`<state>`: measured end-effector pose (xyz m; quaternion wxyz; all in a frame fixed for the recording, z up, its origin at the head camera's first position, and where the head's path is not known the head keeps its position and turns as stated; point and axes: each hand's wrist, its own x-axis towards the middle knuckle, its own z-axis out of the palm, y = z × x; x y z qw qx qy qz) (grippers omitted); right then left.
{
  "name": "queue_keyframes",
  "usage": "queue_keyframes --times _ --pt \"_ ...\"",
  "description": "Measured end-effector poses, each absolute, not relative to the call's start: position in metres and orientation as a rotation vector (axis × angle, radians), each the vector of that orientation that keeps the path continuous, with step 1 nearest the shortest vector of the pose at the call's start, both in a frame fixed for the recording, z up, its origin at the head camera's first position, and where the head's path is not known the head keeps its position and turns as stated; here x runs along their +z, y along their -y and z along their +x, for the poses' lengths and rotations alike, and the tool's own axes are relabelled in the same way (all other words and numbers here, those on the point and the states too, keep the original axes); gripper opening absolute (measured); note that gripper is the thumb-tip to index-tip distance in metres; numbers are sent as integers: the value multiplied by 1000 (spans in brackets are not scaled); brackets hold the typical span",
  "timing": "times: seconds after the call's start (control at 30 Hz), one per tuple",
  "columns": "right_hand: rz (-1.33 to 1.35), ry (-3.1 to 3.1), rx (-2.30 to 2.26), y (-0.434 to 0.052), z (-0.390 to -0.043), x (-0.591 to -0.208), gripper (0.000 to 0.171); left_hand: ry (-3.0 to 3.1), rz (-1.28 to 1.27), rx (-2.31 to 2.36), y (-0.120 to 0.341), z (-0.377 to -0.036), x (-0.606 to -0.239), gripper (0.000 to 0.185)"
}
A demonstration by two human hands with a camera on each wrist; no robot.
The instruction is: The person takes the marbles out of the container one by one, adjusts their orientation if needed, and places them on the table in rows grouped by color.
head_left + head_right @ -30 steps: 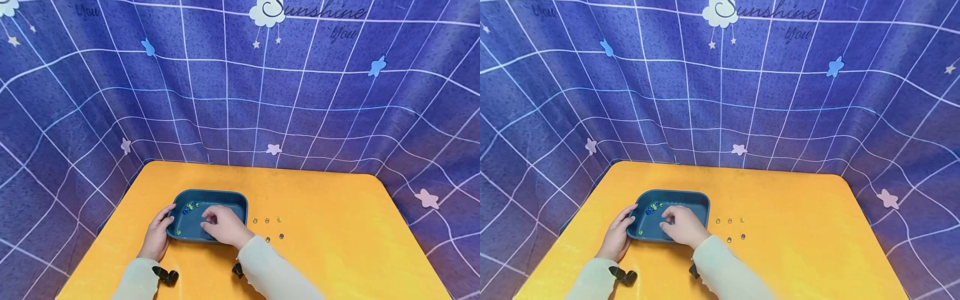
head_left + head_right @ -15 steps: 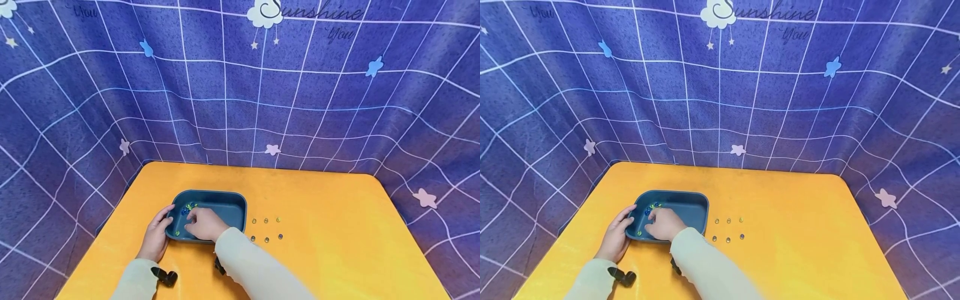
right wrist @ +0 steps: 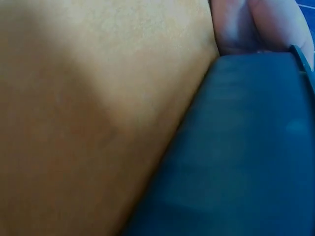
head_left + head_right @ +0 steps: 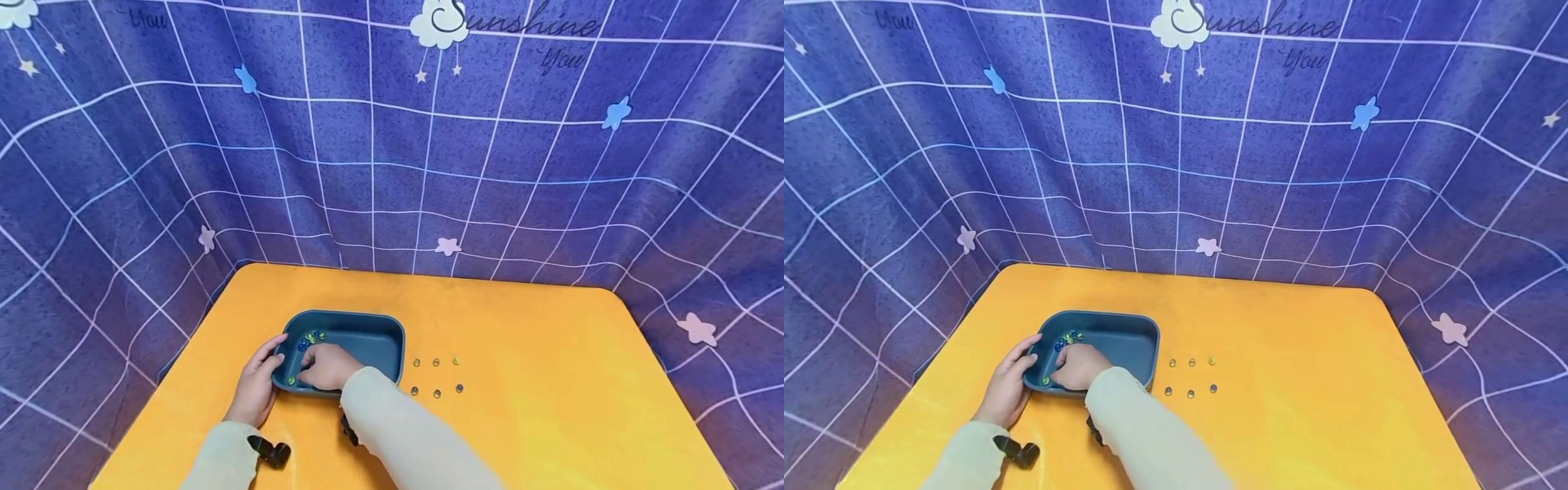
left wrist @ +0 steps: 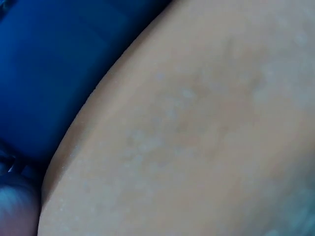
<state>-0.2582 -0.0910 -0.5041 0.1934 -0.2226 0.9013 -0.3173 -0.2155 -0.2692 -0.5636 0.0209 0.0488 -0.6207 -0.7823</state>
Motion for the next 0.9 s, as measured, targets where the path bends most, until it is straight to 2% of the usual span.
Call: queue_keyframes --times 0.13,0.47,0.73,0.9 --pt "-665 -2517 -879 99 -257 -505 11 1916 153 -2428 270 -215 -563 48" --pt "-718 -2480 -838 107 -259 -510 12 1897 157 -2415 267 -215 -564 48" --pt "-897 -2430 -705 108 -265 -506 25 1890 135 -2404 268 -216 -565 48" --pt "-911 -2418 -658 107 -266 -506 25 1884 137 -2404 268 -217 -565 47"
